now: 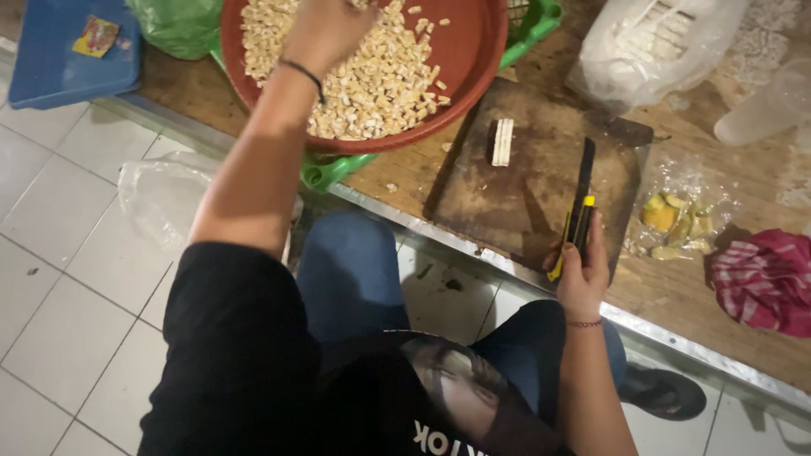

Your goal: The person sits at a work table and cuts white food blocks into small cubes with a utility knife on a worn cutting board. They cut several pieces one at a time and push the cut pieces into a large red basin filled with similar cut pieces.

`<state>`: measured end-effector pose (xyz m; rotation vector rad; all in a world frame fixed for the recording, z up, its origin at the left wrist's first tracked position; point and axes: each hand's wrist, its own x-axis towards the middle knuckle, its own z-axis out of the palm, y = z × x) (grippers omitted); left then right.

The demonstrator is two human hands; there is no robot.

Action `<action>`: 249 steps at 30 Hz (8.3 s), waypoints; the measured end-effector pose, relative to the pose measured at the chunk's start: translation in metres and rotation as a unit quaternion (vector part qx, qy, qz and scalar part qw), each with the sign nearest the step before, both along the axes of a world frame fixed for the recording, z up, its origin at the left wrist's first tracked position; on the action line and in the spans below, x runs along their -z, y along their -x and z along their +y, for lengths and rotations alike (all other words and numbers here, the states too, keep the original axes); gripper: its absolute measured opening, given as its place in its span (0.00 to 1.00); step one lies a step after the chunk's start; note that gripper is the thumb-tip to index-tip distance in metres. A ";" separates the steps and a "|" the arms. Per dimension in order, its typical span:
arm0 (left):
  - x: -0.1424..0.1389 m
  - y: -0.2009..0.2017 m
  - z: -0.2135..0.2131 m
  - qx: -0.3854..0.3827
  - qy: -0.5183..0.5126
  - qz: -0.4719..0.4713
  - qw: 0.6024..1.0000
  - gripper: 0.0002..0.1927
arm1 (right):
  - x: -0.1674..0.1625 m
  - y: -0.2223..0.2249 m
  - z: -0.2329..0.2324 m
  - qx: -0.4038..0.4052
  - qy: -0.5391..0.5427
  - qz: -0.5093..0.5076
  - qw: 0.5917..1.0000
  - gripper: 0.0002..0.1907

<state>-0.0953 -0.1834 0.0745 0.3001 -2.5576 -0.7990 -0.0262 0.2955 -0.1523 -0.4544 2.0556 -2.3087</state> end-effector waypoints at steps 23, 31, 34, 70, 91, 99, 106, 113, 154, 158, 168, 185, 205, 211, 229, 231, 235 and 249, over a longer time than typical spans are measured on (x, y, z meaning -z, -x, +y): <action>0.161 0.042 0.213 0.085 -0.202 -0.068 0.973 0.10 | -0.014 0.004 0.019 -0.008 -0.027 -0.024 0.999 0.36; 0.161 0.038 0.215 0.047 -0.189 -0.017 0.981 0.09 | -0.020 0.002 0.018 0.001 -0.052 -0.009 0.999 0.35; 0.155 0.032 0.215 0.040 -0.204 -0.020 0.978 0.10 | -0.018 0.003 0.018 0.002 -0.055 0.013 0.998 0.35; 0.179 -0.079 0.213 0.231 -0.012 -0.032 0.972 0.09 | -0.073 -0.089 -0.022 0.017 -0.369 0.092 0.925 0.31; 0.197 -0.045 0.165 0.213 -0.019 0.018 0.977 0.04 | -0.104 -0.074 -0.104 -0.008 -0.572 0.002 0.820 0.32; 0.194 -0.052 0.165 0.212 -0.018 0.037 0.976 0.04 | -0.098 -0.074 -0.113 -0.006 -0.545 0.022 0.838 0.31; 0.193 -0.064 0.162 0.213 -0.019 0.038 0.976 0.05 | -0.104 -0.099 -0.108 -0.009 -0.578 -0.022 0.816 0.32; 0.196 -0.075 0.152 0.236 -0.056 0.040 0.969 0.11 | -0.112 -0.123 -0.102 0.014 -0.546 0.006 0.838 0.32; 0.193 -0.088 0.140 0.249 -0.060 0.047 0.965 0.20 | -0.114 -0.128 -0.115 0.024 -0.538 0.008 0.842 0.32; 0.193 -0.089 0.136 0.238 -0.032 0.020 0.971 0.15 | -0.115 -0.127 -0.123 0.021 -0.540 0.007 0.841 0.32; 0.200 -0.079 0.137 0.221 -0.008 0.022 0.975 0.10 | -0.110 -0.113 -0.138 0.001 -0.567 0.006 0.823 0.32; 0.195 -0.081 0.140 0.217 0.005 0.024 0.976 0.09 | -0.099 -0.120 -0.129 -0.013 -0.568 -0.027 0.823 0.33; 0.200 -0.089 0.129 0.235 -0.014 0.024 0.972 0.11 | -0.112 -0.118 -0.146 -0.004 -0.574 0.005 0.819 0.32; 0.197 -0.086 0.129 0.233 -0.003 0.007 0.972 0.10 | -0.101 -0.108 -0.149 0.001 -0.579 0.014 0.816 0.32; 0.199 -0.096 0.127 0.239 -0.035 0.026 0.970 0.15 | -0.101 -0.141 -0.126 0.016 -0.537 -0.005 0.843 0.31; 0.201 -0.099 0.126 0.242 -0.030 0.034 0.969 0.12 | -0.104 -0.143 -0.129 0.021 -0.530 -0.001 0.848 0.32; 0.205 -0.103 0.125 0.238 -0.024 0.028 0.971 0.08 | -0.108 -0.146 -0.139 0.017 -0.535 0.002 0.845 0.32; 0.204 -0.096 0.123 0.236 -0.022 0.020 0.971 0.10 | -0.109 -0.132 -0.149 -0.007 -0.566 -0.002 0.824 0.33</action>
